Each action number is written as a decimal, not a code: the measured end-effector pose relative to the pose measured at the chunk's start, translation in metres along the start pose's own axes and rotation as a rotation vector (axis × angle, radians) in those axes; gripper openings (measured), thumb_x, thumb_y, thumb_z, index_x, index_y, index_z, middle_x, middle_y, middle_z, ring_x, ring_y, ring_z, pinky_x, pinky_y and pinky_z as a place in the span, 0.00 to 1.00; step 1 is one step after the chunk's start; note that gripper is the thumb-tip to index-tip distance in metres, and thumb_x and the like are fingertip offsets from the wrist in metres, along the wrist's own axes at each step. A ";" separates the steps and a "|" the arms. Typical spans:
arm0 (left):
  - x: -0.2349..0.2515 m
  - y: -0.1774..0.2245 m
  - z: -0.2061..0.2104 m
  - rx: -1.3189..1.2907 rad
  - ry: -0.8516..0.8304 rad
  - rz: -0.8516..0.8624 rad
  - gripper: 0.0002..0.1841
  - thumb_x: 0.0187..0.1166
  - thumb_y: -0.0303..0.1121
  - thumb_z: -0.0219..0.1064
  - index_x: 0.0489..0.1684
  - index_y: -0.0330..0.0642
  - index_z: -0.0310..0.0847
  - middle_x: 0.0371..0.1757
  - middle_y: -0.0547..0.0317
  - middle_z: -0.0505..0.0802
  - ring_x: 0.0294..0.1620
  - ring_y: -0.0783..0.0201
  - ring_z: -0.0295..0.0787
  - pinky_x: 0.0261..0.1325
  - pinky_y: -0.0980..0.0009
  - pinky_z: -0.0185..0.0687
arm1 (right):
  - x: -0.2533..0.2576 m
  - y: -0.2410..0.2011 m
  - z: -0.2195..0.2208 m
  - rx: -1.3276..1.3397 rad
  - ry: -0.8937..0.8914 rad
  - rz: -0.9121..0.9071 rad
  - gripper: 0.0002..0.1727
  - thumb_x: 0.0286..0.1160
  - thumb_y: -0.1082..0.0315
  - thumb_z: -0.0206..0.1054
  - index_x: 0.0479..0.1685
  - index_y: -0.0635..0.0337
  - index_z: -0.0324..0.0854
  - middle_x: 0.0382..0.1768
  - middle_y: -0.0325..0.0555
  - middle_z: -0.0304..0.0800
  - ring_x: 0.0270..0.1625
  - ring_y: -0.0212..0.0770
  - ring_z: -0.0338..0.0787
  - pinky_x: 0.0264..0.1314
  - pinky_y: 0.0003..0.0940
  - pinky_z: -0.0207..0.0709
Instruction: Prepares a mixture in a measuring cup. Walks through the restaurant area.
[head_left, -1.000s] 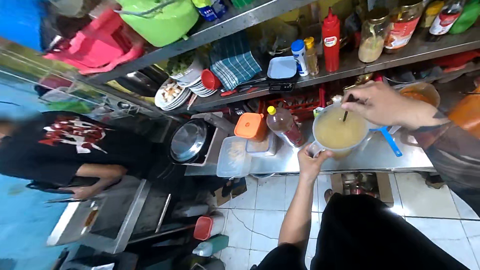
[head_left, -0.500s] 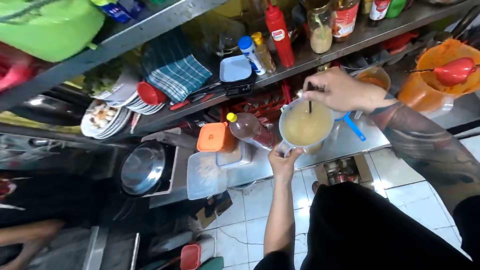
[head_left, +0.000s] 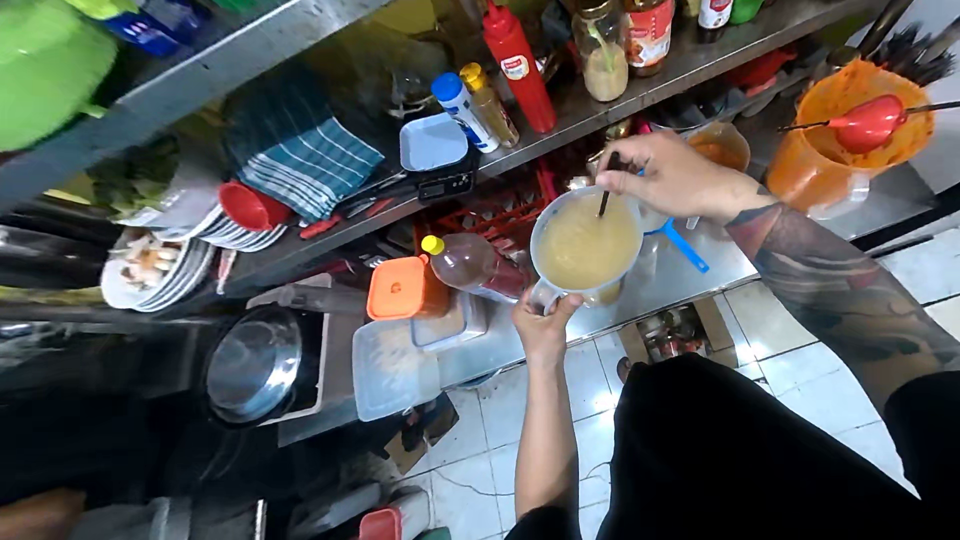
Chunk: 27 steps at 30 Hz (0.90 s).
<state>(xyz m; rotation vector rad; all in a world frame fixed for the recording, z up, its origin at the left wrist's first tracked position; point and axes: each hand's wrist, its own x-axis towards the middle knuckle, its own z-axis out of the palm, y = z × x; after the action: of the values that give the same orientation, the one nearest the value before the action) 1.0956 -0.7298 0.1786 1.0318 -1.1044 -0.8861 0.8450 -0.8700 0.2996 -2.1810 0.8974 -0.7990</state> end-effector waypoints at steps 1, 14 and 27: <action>0.000 0.000 0.000 0.005 0.004 0.000 0.18 0.55 0.41 0.91 0.33 0.52 0.85 0.24 0.74 0.85 0.24 0.77 0.79 0.32 0.77 0.82 | -0.001 0.002 -0.004 -0.013 0.010 0.032 0.15 0.89 0.55 0.60 0.52 0.54 0.87 0.37 0.37 0.91 0.38 0.27 0.88 0.49 0.31 0.82; 0.006 0.003 -0.002 0.007 -0.006 0.002 0.18 0.54 0.40 0.91 0.34 0.51 0.86 0.24 0.74 0.86 0.23 0.77 0.79 0.32 0.78 0.82 | -0.033 0.005 -0.007 0.241 -0.062 -0.003 0.13 0.88 0.58 0.62 0.49 0.56 0.88 0.35 0.34 0.91 0.40 0.26 0.89 0.49 0.27 0.85; 0.006 0.005 -0.004 0.079 -0.028 -0.015 0.17 0.55 0.39 0.90 0.32 0.52 0.85 0.23 0.74 0.85 0.23 0.77 0.80 0.31 0.77 0.82 | -0.037 0.007 -0.017 0.402 0.287 -0.124 0.10 0.88 0.66 0.62 0.53 0.64 0.82 0.37 0.41 0.91 0.40 0.31 0.91 0.48 0.29 0.88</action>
<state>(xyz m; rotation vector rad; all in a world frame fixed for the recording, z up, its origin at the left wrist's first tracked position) 1.1014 -0.7335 0.1845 1.0968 -1.1639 -0.8770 0.8084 -0.8512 0.2939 -1.8078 0.6667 -1.2596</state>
